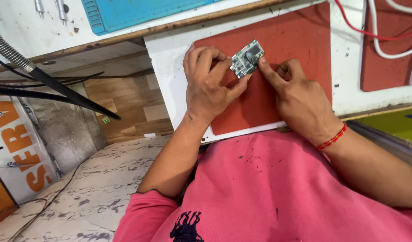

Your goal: The person cleans a small electronic circuit board using a toothbrush and a hot air gun. They repeatedly scrub the board's surface with the toothbrush and apply heat from the hot air gun to assist in the cleaning process.

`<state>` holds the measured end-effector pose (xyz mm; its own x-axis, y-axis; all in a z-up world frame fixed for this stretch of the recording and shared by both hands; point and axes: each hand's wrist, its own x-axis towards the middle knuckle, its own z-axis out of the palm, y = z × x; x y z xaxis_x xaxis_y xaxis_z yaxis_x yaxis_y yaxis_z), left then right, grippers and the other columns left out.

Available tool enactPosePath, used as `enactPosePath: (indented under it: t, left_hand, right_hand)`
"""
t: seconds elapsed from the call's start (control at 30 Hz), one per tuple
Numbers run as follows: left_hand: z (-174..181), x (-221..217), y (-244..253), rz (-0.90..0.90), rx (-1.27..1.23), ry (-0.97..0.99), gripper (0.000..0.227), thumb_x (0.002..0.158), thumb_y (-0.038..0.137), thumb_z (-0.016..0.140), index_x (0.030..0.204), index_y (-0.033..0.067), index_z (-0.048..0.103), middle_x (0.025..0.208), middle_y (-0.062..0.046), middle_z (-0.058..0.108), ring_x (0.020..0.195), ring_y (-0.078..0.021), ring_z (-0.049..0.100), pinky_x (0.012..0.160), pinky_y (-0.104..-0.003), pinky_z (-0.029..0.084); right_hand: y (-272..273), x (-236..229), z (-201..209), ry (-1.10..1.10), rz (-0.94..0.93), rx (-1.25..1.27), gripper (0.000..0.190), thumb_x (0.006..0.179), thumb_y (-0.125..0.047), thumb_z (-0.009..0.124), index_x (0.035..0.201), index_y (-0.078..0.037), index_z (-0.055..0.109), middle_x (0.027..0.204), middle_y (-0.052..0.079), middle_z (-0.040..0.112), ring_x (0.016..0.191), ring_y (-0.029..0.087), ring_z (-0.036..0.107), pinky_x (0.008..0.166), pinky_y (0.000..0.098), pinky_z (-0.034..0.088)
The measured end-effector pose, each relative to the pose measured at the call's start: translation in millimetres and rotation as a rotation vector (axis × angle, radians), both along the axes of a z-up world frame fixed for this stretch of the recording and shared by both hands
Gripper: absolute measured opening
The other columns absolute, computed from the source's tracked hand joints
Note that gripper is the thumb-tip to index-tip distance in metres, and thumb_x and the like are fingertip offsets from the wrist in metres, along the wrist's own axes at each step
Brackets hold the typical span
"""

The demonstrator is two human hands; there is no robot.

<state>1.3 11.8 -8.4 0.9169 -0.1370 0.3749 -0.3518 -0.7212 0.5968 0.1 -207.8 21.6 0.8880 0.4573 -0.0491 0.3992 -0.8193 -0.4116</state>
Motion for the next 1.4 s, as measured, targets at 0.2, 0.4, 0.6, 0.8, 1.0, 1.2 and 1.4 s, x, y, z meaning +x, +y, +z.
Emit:
enactPosePath:
  t: [0.2, 0.4, 0.6, 0.8, 1.0, 1.2, 1.4]
  left_hand:
    - [-5, -3, 1, 0.001, -0.002, -0.008, 0.04, 0.07, 0.025, 0.096, 0.096, 0.0051, 0.072, 0.108, -0.006, 0.058, 0.112, -0.0278, 0.053, 0.118, -0.054, 0.036]
    - [-4, -7, 5, 0.029, -0.056, 0.076, 0.056, 0.066, 0.03, 0.1, 0.106, 0.0072, 0.068, 0.112, -0.009, 0.057, 0.114, -0.0327, 0.053, 0.113, -0.051, 0.038]
    - [-11, -4, 4, 0.029, -0.057, 0.074, 0.073, 0.065, 0.032, 0.1, 0.122, 0.0066, 0.063, 0.118, -0.009, 0.058, 0.119, -0.0348, 0.053, 0.116, -0.053, 0.035]
    - [-5, -1, 7, 0.03, -0.05, 0.118, 0.075, 0.06, 0.026, 0.099, 0.125, 0.0079, 0.065, 0.118, -0.008, 0.06, 0.118, -0.0334, 0.054, 0.118, -0.053, 0.034]
    - [-4, 2, 6, 0.034, -0.102, 0.085, 0.08, 0.057, 0.033, 0.102, 0.122, 0.0048, 0.065, 0.115, -0.011, 0.057, 0.115, -0.0366, 0.052, 0.112, -0.054, 0.035]
    - [-2, -5, 5, 0.05, -0.088, 0.056, 0.062, 0.064, 0.029, 0.101, 0.111, 0.0079, 0.066, 0.119, -0.01, 0.055, 0.118, -0.0332, 0.051, 0.114, -0.05, 0.039]
    - [0, -8, 4, 0.082, 0.005, 0.055, 0.054, 0.068, 0.029, 0.099, 0.102, 0.0078, 0.063, 0.128, -0.012, 0.05, 0.127, -0.0353, 0.046, 0.108, -0.051, 0.04]
  right_hand:
    - [4, 3, -3, -0.001, 0.058, -0.042, 0.066, 0.089, 0.004, 0.054, 0.153, -0.016, 0.057, 0.114, 0.018, 0.06, 0.064, 0.034, 0.066, 0.058, 0.0446, 0.058]
    - [0, 10, 0, -0.032, 0.069, -0.039, 0.06, 0.095, -0.001, 0.055, 0.153, -0.018, 0.056, 0.113, 0.016, 0.061, 0.07, 0.034, 0.067, 0.061, 0.0447, 0.058]
    - [4, 0, 4, 0.075, 0.115, -0.07, 0.062, 0.092, -0.001, 0.053, 0.151, -0.021, 0.055, 0.116, 0.018, 0.06, 0.071, 0.039, 0.068, 0.062, 0.048, 0.058]
    - [20, 2, 10, 0.04, 0.147, -0.032, 0.066, 0.087, 0.002, 0.052, 0.149, -0.019, 0.056, 0.12, 0.022, 0.059, 0.077, 0.041, 0.069, 0.065, 0.0493, 0.058]
    - [7, 9, 13, 0.079, 0.083, -0.046, 0.063, 0.089, 0.003, 0.051, 0.147, -0.021, 0.058, 0.116, 0.019, 0.06, 0.076, 0.04, 0.069, 0.067, 0.0499, 0.059]
    - [11, -2, 5, 0.105, 0.092, -0.036, 0.064, 0.088, 0.002, 0.054, 0.15, -0.017, 0.056, 0.113, 0.018, 0.059, 0.077, 0.04, 0.068, 0.068, 0.0514, 0.057]
    - [13, 4, 4, 0.106, 0.087, 0.009, 0.063, 0.09, 0.003, 0.053, 0.149, -0.017, 0.057, 0.116, 0.019, 0.061, 0.08, 0.042, 0.067, 0.07, 0.0517, 0.057]
